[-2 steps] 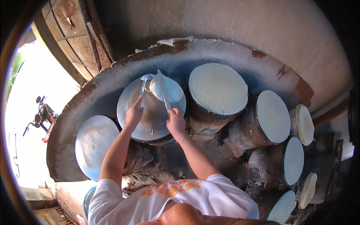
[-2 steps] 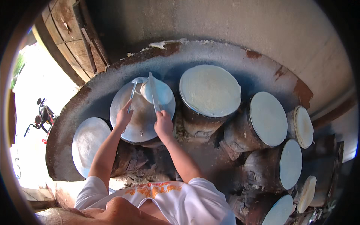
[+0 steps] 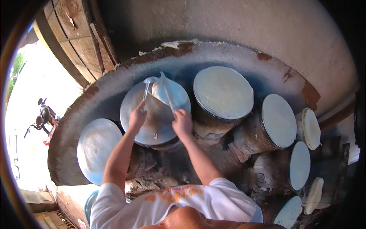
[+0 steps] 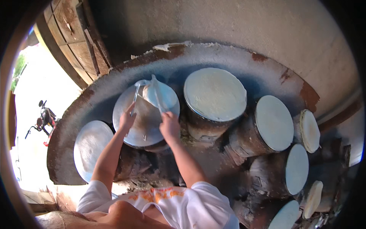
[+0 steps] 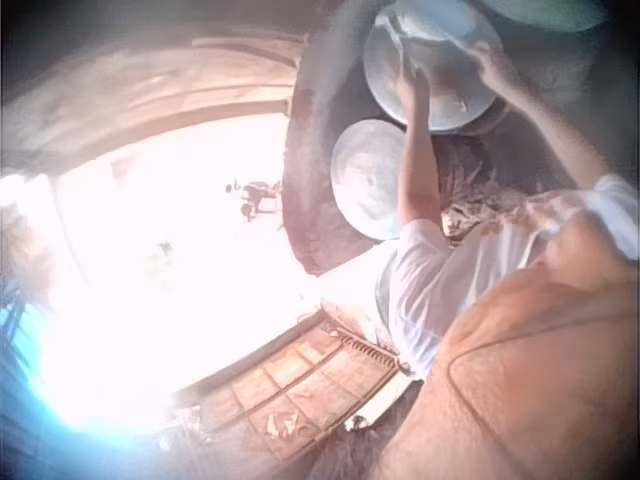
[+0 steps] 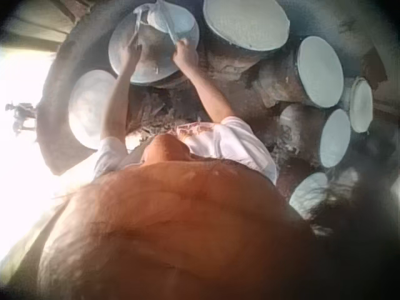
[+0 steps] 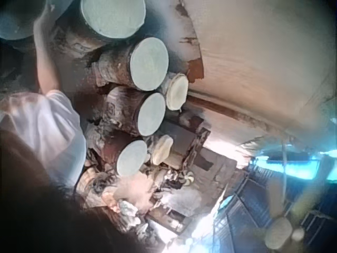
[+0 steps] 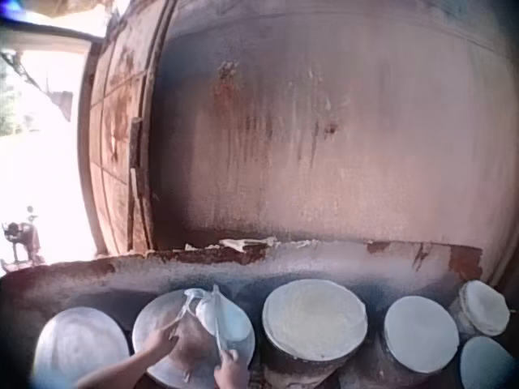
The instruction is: The person spreads liquid batter onto multiple heated circular plates using a ladle and a thin stick, peels off the cooked thin sheets by hand, and stacks them on top of each other.
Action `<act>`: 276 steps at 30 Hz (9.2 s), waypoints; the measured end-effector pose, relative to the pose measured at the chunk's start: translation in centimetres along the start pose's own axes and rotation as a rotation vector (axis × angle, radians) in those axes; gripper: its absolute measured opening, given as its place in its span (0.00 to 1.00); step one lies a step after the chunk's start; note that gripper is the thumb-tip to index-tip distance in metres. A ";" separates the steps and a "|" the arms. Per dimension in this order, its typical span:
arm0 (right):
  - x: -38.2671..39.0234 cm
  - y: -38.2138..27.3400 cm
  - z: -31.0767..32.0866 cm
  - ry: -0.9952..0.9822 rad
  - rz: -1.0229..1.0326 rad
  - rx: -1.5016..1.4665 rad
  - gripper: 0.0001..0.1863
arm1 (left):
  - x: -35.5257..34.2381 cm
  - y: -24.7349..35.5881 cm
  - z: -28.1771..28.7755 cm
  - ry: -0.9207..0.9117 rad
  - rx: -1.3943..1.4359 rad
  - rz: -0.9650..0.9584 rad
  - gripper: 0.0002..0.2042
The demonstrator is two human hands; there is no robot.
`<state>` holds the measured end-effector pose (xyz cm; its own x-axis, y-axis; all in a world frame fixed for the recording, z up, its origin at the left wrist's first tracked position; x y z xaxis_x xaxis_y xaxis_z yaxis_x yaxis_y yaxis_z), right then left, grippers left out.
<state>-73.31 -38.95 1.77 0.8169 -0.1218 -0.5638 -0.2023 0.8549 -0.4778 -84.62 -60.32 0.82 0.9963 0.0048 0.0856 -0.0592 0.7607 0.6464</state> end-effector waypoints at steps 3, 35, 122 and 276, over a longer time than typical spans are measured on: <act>3.9 1.6 2.0 -0.052 -0.102 0.048 0.17 | 1.2 -0.8 1.5 -0.181 0.230 0.225 0.27; -6.5 2.7 -5.4 -0.448 0.480 -0.237 0.19 | 15.2 4.8 3.1 -0.450 2.321 0.211 0.21; 17.1 -17.0 -12.8 -0.342 -0.808 -1.613 0.14 | 33.0 2.5 8.7 -0.703 2.380 0.045 0.10; 7.8 -30.1 -18.2 -0.513 0.428 -0.227 0.14 | 23.5 -23.1 21.7 -0.748 2.679 0.119 0.19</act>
<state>-70.67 -74.79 -0.47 0.7805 0.5027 -0.3716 -0.6250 0.6413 -0.4452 -61.20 -91.87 4.32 0.8714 -0.4783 -0.1091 -0.4863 -0.8129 -0.3205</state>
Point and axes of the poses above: each hand's wrist, its own x-axis away from the middle knuckle, its own z-axis out of the back of the hand, y = z × x, the point moved 6 cm from there along -x, towards the middle knuckle, and after that the axes turned 14 degrees about z, right-handed, at the moved point
